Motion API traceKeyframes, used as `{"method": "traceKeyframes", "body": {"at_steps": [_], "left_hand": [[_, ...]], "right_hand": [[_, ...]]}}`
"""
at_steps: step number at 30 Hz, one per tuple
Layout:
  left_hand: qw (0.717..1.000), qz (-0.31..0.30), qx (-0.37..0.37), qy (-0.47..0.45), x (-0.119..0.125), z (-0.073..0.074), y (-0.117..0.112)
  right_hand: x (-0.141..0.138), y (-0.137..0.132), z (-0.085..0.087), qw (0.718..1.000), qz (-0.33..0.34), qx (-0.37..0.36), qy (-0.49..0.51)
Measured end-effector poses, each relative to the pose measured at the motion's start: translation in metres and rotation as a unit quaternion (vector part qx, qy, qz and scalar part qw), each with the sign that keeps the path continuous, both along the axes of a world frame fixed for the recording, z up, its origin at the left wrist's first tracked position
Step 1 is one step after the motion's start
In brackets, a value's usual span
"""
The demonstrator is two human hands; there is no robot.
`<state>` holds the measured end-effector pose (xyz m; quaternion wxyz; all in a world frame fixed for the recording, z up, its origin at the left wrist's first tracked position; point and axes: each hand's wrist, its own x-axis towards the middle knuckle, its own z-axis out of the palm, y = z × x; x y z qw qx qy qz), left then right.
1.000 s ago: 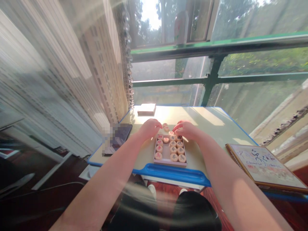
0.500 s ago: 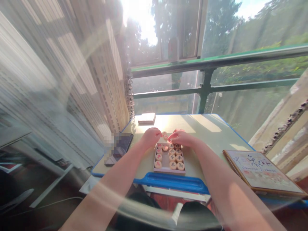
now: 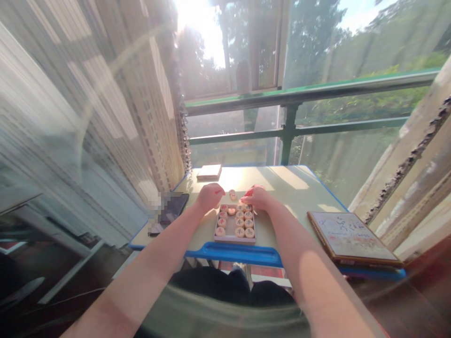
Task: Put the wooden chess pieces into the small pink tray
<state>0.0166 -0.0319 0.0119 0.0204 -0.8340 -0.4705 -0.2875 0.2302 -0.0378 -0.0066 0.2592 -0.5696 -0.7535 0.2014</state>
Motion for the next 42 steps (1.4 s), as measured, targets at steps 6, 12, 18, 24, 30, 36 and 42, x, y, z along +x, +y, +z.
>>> {"method": "traceKeyframes", "body": {"at_steps": [6,12,18,24,30,36,42], "left_hand": [[0.999,0.024,0.008,-0.031,-0.001,-0.006,0.002],[0.999,0.011,0.005,-0.044,-0.003,-0.009,0.000],[0.999,0.007,0.012,-0.051,-0.003,-0.007,-0.003],[0.999,-0.001,0.013,-0.042,-0.001,-0.009,-0.002],[0.999,-0.032,-0.003,-0.035,0.006,-0.013,0.001],[0.999,-0.041,0.005,-0.020,0.012,-0.009,0.004],[0.999,-0.037,0.024,-0.007,0.013,-0.005,0.003]], "right_hand": [[0.002,0.003,-0.010,0.999,-0.014,0.012,0.027],[0.002,0.001,-0.009,0.999,0.020,0.012,0.031],[0.001,0.000,-0.006,0.999,0.019,0.020,0.025],[0.001,-0.001,-0.003,0.998,0.040,-0.016,0.042],[-0.001,0.003,0.000,0.999,0.038,-0.010,-0.020],[-0.002,0.005,0.000,0.999,0.036,-0.008,-0.022],[-0.003,0.005,0.000,0.999,0.041,0.006,-0.018]]}}
